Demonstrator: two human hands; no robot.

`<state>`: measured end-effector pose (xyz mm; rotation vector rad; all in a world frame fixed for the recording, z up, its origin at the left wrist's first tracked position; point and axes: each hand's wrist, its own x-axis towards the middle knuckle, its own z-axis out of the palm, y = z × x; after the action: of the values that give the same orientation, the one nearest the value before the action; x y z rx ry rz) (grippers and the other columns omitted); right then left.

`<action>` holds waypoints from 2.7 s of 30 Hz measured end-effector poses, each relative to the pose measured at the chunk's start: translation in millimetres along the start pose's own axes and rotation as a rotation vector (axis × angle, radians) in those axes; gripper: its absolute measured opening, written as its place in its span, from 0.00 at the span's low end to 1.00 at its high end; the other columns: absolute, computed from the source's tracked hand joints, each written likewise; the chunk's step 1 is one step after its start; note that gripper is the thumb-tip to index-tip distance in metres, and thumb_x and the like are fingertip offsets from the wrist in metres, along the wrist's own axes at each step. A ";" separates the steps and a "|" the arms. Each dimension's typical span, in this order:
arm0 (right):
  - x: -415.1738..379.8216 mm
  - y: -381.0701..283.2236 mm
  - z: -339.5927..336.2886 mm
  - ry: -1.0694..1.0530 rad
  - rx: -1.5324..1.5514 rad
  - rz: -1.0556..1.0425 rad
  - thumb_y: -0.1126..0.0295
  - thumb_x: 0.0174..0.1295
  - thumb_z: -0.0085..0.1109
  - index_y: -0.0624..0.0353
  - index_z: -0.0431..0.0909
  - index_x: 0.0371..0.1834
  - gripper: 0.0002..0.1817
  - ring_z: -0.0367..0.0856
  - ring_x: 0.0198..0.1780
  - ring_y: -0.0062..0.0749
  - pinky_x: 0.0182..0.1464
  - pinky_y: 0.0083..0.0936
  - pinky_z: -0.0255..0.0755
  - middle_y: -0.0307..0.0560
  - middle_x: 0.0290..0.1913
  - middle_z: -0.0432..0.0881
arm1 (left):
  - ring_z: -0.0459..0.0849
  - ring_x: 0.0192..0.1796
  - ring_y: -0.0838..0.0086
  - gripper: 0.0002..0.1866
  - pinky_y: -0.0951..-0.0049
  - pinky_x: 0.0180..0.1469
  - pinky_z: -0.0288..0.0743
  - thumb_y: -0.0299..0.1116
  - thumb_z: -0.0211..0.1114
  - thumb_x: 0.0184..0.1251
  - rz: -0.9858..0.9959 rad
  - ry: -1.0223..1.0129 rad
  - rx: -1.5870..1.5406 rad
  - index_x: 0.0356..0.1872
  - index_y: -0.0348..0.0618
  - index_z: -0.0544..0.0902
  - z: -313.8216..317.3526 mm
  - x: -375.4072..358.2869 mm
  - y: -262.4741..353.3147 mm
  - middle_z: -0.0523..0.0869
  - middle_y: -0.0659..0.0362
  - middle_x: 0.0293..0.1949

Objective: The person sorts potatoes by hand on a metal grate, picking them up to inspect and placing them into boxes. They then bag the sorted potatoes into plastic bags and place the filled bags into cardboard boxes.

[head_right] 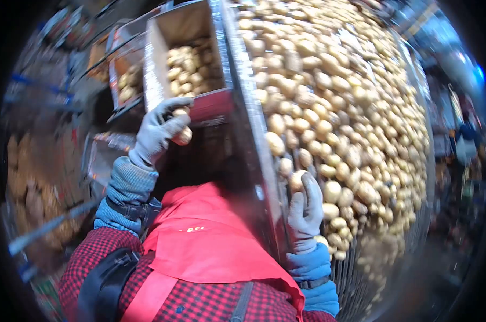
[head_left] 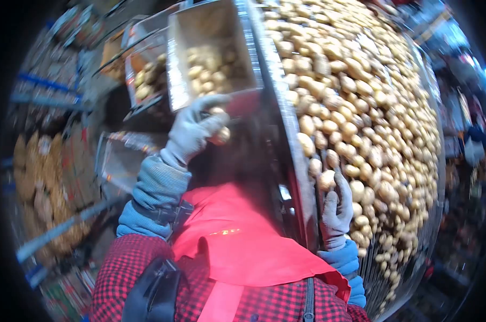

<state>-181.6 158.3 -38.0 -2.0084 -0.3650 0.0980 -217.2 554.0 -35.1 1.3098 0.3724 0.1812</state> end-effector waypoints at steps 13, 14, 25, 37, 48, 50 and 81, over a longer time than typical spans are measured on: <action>48.2 0.4 36.9 -0.293 -0.288 -0.391 0.71 0.70 0.57 0.68 0.79 0.65 0.22 0.78 0.69 0.57 0.73 0.48 0.68 0.64 0.64 0.82 | 0.84 0.59 0.68 0.26 0.71 0.62 0.79 0.39 0.71 0.73 -0.368 1.244 0.080 0.69 0.44 0.79 -252.9 -197.9 -89.0 0.84 0.55 0.60; 46.5 -1.8 35.0 -0.269 -0.294 -0.383 0.71 0.70 0.57 0.68 0.80 0.65 0.22 0.78 0.68 0.57 0.73 0.48 0.68 0.64 0.64 0.82 | 0.83 0.61 0.66 0.28 0.70 0.64 0.78 0.41 0.71 0.73 -0.390 1.236 0.062 0.71 0.45 0.78 -267.3 -191.3 -105.5 0.83 0.54 0.62; 10.7 -2.3 1.8 0.033 -0.392 -0.219 0.70 0.57 0.70 0.60 0.75 0.70 0.33 0.69 0.74 0.66 0.76 0.54 0.63 0.68 0.71 0.74 | 0.67 0.77 0.47 0.41 0.51 0.81 0.56 0.46 0.73 0.68 0.417 0.421 1.230 0.78 0.39 0.68 -74.4 -10.2 -46.8 0.71 0.42 0.75; 42.9 28.5 31.7 0.031 -0.676 -0.031 0.48 0.58 0.70 0.47 0.64 0.81 0.46 0.58 0.77 0.68 0.78 0.58 0.53 0.72 0.76 0.60 | 0.63 0.78 0.42 0.52 0.43 0.80 0.55 0.52 0.79 0.52 0.671 -0.424 1.374 0.81 0.59 0.66 146.3 67.1 -21.1 0.66 0.40 0.77; 137.0 47.5 51.9 0.265 -0.595 -0.092 0.48 0.53 0.75 0.41 0.66 0.81 0.49 0.59 0.76 0.72 0.77 0.59 0.58 0.74 0.78 0.58 | 0.64 0.78 0.39 0.62 0.44 0.78 0.62 0.41 0.84 0.45 0.472 -0.539 1.563 0.84 0.65 0.57 192.6 162.5 -20.4 0.60 0.42 0.81; 145.0 50.3 55.2 0.266 -0.597 -0.117 0.49 0.53 0.75 0.41 0.68 0.80 0.47 0.60 0.76 0.72 0.76 0.60 0.58 0.74 0.77 0.60 | 0.65 0.77 0.39 0.56 0.40 0.74 0.64 0.41 0.82 0.51 0.478 -0.564 1.590 0.82 0.71 0.59 193.4 172.2 -20.2 0.59 0.45 0.82; 480.0 109.2 -59.9 0.284 -0.501 0.210 0.44 0.68 0.63 0.43 0.74 0.75 0.34 0.81 0.67 0.48 0.68 0.41 0.74 0.54 0.67 0.81 | 0.84 0.63 0.43 0.36 0.48 0.65 0.78 0.49 0.60 0.77 0.485 -0.537 1.587 0.82 0.72 0.59 303.6 468.7 -13.6 0.79 0.38 0.65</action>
<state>311.3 205.1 -64.4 -2.5103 0.0104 -0.1634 327.6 433.5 -61.7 2.9103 -0.4206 -0.1298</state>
